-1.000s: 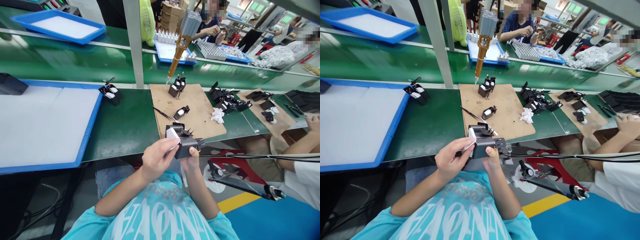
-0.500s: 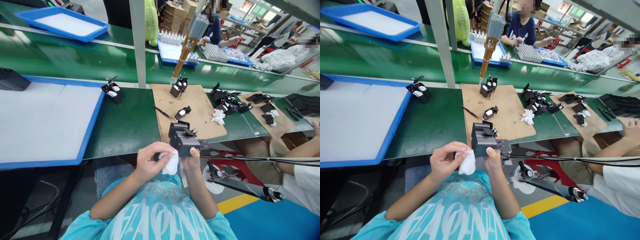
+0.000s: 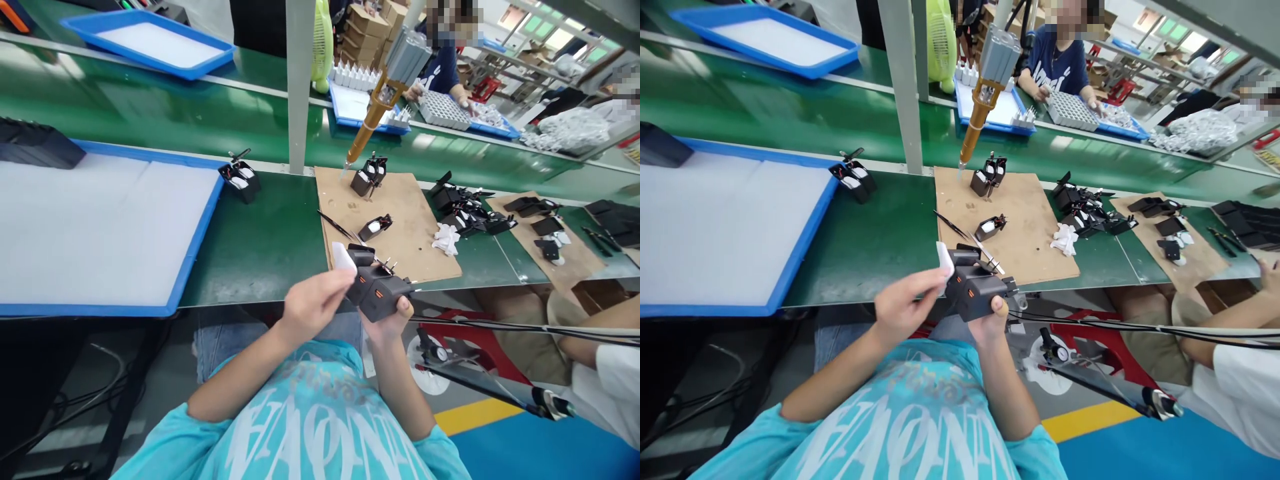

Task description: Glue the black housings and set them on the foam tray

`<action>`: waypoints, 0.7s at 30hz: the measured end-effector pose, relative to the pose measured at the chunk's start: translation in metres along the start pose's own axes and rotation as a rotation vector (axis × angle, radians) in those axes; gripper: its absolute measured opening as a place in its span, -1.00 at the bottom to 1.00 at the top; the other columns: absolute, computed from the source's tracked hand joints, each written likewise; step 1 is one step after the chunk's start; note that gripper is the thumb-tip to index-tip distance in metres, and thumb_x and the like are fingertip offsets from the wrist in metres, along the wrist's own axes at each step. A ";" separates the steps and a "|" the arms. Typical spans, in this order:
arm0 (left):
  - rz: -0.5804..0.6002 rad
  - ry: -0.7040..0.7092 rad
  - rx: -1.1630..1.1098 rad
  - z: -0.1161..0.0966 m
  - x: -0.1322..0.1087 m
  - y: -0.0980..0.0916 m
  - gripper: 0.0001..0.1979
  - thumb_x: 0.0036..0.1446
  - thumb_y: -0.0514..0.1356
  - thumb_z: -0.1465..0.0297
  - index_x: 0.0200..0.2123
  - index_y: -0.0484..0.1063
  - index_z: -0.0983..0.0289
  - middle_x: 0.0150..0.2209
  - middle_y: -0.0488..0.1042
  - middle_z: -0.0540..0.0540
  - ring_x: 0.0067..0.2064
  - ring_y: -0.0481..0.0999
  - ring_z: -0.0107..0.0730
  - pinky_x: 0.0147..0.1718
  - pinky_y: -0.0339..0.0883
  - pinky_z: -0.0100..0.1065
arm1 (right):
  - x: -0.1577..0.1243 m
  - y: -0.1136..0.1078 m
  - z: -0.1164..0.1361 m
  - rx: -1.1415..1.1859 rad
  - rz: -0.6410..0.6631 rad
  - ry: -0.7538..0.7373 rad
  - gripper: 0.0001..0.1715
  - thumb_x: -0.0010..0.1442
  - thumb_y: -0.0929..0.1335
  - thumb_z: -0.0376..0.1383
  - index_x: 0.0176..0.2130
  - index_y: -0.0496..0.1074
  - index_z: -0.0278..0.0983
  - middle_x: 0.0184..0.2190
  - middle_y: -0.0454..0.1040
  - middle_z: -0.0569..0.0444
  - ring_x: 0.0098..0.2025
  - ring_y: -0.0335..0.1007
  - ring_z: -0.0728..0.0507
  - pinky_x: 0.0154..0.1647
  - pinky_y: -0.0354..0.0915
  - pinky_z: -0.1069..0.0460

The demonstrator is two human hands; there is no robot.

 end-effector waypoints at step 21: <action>-0.128 0.000 -0.007 0.022 0.001 0.002 -0.75 0.18 0.21 0.58 -0.10 0.43 0.20 -0.17 0.60 0.08 -0.12 0.60 -0.38 -0.13 0.51 -0.34 | -0.003 0.008 0.007 -0.005 0.062 -0.031 -0.46 -0.22 0.48 0.05 -0.19 0.51 -0.01 -0.16 0.57 0.11 -0.18 0.45 -0.20 -0.07 0.39 -0.21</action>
Point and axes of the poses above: each hand's wrist, its own x-axis towards the middle knuckle, its own y-axis out of the palm, z = x × y, the point moved 6 cm from there along x, towards the middle knuckle
